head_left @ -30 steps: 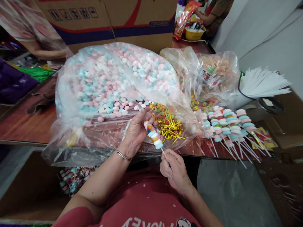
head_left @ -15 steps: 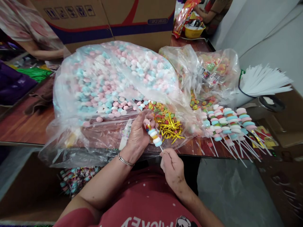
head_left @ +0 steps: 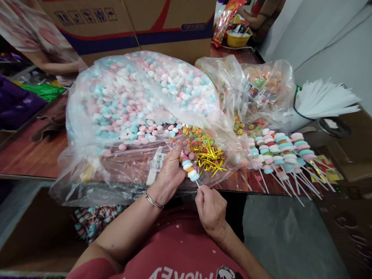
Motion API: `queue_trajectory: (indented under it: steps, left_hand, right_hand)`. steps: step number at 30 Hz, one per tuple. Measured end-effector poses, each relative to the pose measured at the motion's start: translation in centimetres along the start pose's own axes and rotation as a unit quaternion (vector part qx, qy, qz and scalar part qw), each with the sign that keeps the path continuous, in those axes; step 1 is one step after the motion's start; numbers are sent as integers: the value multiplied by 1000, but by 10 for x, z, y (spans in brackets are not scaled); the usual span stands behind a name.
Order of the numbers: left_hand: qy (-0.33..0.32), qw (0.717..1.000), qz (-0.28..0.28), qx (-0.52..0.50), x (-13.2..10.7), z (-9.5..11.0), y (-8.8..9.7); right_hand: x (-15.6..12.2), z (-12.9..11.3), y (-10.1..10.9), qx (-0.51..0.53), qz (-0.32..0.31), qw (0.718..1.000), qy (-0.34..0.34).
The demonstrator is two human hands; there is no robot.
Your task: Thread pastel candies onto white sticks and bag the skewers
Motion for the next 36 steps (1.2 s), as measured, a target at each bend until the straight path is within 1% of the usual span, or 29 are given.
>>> queue_trajectory:
  steps: [1, 2, 3, 4, 5, 7, 9, 11, 13, 14, 15, 16, 17, 18, 19, 20, 21, 22, 23, 24, 26, 29, 31, 34, 36]
  left_hand:
    - [17, 1000, -5, -11, 0, -4, 0]
    - [33, 999, -10, -22, 0, -8, -1]
    - [47, 998, -14, -33, 0, -12, -1]
    - [59, 997, -17, -44, 0, -14, -1]
    - [66, 996, -20, -54, 0, -16, -2]
    - [72, 995, -24, -69, -1, -18, -2]
    - [69, 994, -31, -77, -2, -17, -4]
    - [66, 994, -37, -81, -2, -16, -5]
    - [68, 993, -41, -84, -2, -17, -5]
    - [69, 993, -41, -85, -2, -18, -5]
    - [72, 993, -40, -82, -2, -20, -4]
    - [73, 994, -39, -77, -2, -22, -3]
    - [71, 994, -39, -68, -2, -23, -3]
    - [64, 996, -39, -54, -3, -25, -2]
    - [53, 997, -40, -35, -4, -26, -1]
    - [38, 998, -43, -15, -5, -26, -1]
    - [20, 999, -48, 6, -7, -27, -2]
    - [1, 998, -53, 28, -10, -27, -2]
    - [-16, 997, -58, 48, -12, -28, -3]
    - [-29, 995, -64, 66, -15, -28, -5]
    - [-40, 991, -74, 104, -21, -29, -8]
    - [-15, 984, -81, 158, -26, -25, -9]
    - [-18, 983, -66, 168, -26, -11, -4]
    - [-70, 987, -32, 144, -22, 21, 5]
    - [-103, 987, -18, 124, -18, 36, 7]
  right_hand:
    - [-2, 8, -3, 54, -11, 998, -42]
    - [-5, 16, -9, 127, -26, 987, -96]
    - [-10, 24, -17, 211, -40, 964, -156]
    - [-15, 30, -25, 299, -49, 929, -213]
    - [-21, 33, -34, 381, -52, 885, -263]
    - [-28, 33, -45, 505, -42, 796, -330]
    - [-28, 30, -52, 580, -31, 730, -360]
    - [-26, 25, -57, 627, -36, 679, -379]
    - [-25, 19, -63, 659, -55, 641, -389]
    - [-25, 16, -66, 669, -68, 628, -393]
    - [-26, 14, -68, 672, -79, 621, -395]
    - [-28, 15, -70, 665, -84, 627, -397]
    - [-30, 18, -70, 643, -85, 650, -396]
    - [-31, 24, -67, 604, -81, 692, -388]
    - [-31, 30, -62, 545, -75, 749, -368]
    - [-28, 35, -54, 469, -67, 815, -334]
    - [-23, 36, -43, 382, -59, 877, -285]
    - [-16, 33, -33, 293, -51, 928, -226]
    - [-10, 27, -23, 213, -42, 962, -164]
    - [-5, 19, -16, 150, -33, 982, -108]
    - [1, 7, -6, 79, -21, 996, -31]
    - [5, -3, 6, 44, -2, 999, 27]
    - [6, -8, 14, 16, 15, 998, 60]
    - [6, -14, 18, -23, 20, 995, 96]
    - [6, -17, 18, -39, 22, 993, 111]
Point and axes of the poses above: each hand's wrist, its own x-axis towards the middle knuckle, its own y-axis out of the back of the hand, z = x × y, the point moved 10 cm from there along x, towards the middle knuckle, and after that the axes turned 8 degrees about y, right-handed, at the moved point
